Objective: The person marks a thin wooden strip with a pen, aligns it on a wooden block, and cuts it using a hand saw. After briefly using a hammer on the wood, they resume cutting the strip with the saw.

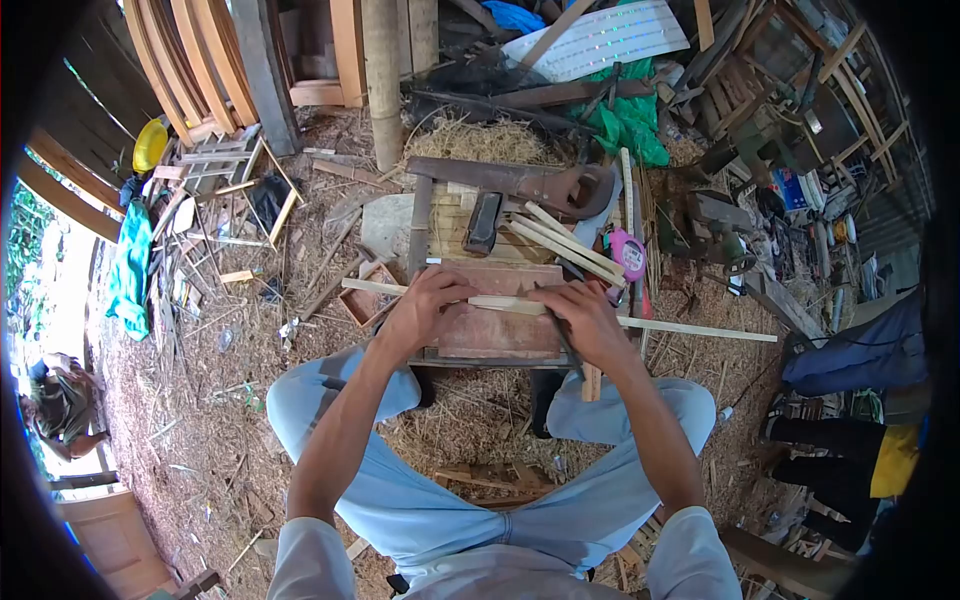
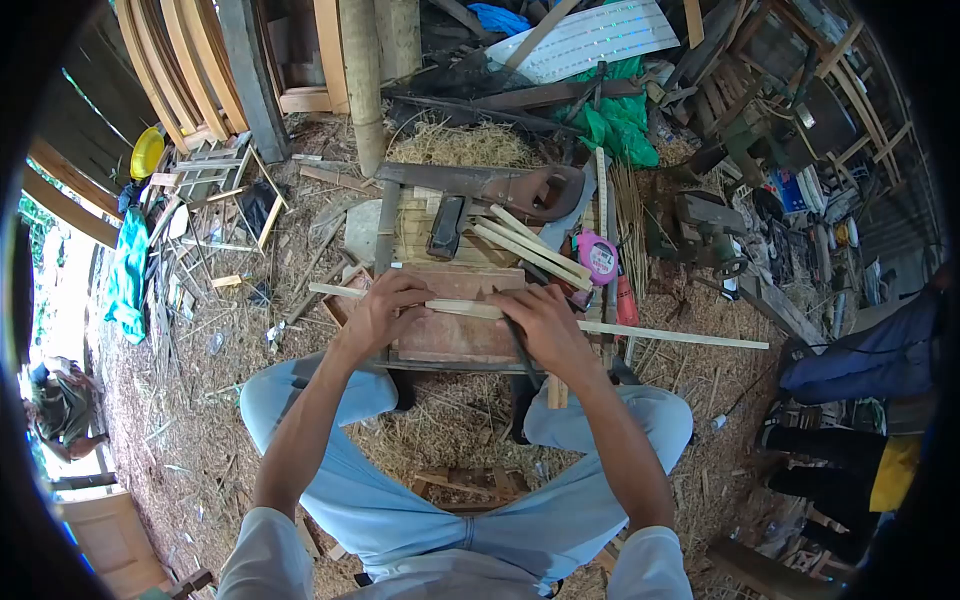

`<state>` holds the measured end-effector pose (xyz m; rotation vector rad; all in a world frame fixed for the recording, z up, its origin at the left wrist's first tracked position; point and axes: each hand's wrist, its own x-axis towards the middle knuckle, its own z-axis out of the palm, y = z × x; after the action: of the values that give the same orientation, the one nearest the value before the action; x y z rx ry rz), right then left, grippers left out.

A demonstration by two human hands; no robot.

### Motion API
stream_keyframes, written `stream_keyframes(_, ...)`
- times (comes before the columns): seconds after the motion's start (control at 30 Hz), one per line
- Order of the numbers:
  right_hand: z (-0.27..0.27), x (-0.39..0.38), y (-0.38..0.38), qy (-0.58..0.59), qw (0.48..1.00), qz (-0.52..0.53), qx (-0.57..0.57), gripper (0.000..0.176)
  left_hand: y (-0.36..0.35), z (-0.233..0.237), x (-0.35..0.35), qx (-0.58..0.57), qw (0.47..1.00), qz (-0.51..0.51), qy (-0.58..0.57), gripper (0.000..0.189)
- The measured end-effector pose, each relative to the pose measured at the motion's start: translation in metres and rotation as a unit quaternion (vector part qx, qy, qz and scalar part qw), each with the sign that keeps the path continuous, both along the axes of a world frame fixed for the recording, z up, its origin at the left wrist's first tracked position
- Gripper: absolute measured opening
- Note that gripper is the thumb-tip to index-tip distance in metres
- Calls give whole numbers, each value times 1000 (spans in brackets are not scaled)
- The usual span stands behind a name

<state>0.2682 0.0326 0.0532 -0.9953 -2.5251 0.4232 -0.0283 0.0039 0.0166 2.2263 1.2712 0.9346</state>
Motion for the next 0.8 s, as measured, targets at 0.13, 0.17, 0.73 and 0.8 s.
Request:
stream_keyframes(0.13,-1,-2,0,-9,1000,19,12,37,0,2,1,-6,1000,2,5,35)
stream_keyframes(0.17,3,2,0,-7,1000,9,18,39,0,3,3,-6,1000,5,3,35)
stream_keyframes(0.73,-11,8,-12,7,998,-13,65,44,-2,0,13,3,999,41,2,30)
stream_keyframes(0.8,-11,4,-14,5,998,-23,52,43,-2,0,12,6,999,43,4,30)
